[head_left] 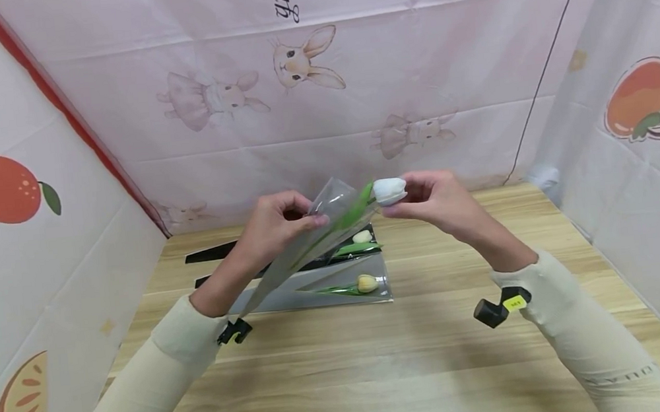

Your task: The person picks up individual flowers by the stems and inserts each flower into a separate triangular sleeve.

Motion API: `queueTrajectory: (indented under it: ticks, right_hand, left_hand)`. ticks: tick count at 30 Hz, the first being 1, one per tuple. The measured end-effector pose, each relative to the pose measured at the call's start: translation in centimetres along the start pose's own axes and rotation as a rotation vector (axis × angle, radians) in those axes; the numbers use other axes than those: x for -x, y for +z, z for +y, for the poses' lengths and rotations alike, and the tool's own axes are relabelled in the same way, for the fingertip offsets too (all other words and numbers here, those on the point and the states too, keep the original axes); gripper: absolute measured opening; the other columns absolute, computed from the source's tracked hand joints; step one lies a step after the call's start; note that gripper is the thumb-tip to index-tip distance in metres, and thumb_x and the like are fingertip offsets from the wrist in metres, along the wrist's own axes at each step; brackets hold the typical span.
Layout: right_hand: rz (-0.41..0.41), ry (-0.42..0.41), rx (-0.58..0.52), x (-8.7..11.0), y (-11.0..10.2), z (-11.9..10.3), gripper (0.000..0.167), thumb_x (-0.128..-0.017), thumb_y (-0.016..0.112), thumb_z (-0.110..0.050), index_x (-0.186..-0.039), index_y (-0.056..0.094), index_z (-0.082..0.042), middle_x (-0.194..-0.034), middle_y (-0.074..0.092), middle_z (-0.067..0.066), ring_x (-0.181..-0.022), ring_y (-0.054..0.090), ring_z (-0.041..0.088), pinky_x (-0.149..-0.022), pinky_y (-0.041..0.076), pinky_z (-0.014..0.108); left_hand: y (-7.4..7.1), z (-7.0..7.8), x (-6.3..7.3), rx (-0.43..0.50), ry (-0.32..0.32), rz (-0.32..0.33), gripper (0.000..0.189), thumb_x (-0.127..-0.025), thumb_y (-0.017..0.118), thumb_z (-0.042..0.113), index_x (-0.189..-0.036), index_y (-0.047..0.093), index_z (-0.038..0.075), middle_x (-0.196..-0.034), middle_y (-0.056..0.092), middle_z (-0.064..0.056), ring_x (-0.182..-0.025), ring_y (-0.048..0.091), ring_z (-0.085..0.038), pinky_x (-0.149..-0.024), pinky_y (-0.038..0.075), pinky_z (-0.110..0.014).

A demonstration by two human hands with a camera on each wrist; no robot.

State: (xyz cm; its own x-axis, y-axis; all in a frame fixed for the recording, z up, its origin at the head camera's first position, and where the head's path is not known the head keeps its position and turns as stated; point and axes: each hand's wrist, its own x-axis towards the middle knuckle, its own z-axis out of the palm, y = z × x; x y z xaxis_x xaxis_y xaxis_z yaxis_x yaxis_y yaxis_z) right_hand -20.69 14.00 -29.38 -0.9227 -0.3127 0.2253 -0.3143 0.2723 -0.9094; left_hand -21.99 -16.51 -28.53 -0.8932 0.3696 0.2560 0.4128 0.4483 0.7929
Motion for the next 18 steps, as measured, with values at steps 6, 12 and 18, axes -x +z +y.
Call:
queueTrajectory:
  ticks: [6,12,18]
  right_hand:
    - [-0.006,-0.011,0.004,-0.4,0.2,0.1,0.035,-0.088,0.085,-0.017,-0.118,0.073,-0.005,-0.102,0.077,-0.003,-0.092,0.075,0.012,-0.084,0.06,0.024]
    - [-0.007,0.01,-0.027,-0.8,0.2,0.2,0.038,-0.089,0.084,-0.017,-0.122,0.071,-0.005,-0.105,0.074,-0.003,-0.096,0.074,0.01,-0.087,0.06,0.024]
    - [-0.045,0.029,-0.062,-0.9,0.2,0.7,0.035,-0.09,0.081,-0.011,-0.122,0.07,0.001,-0.099,0.077,-0.001,-0.087,0.073,0.011,-0.083,0.061,0.028]
  left_hand:
    - [-0.2,0.2,-0.1,0.047,-0.006,-0.021,0.016,-0.088,0.085,0.018,-0.096,0.076,0.007,-0.094,0.074,-0.009,-0.077,0.062,-0.017,-0.068,0.054,-0.025]
    - [-0.9,0.3,-0.4,0.102,-0.045,-0.032,0.017,-0.09,0.083,0.022,-0.099,0.076,0.009,-0.095,0.074,-0.006,-0.079,0.064,-0.016,-0.07,0.057,-0.028]
    - [-1.6,0.5,-0.9,0.124,-0.063,-0.03,0.019,-0.091,0.082,0.021,-0.1,0.076,0.006,-0.089,0.073,0.0,-0.075,0.063,-0.011,-0.068,0.056,-0.026]
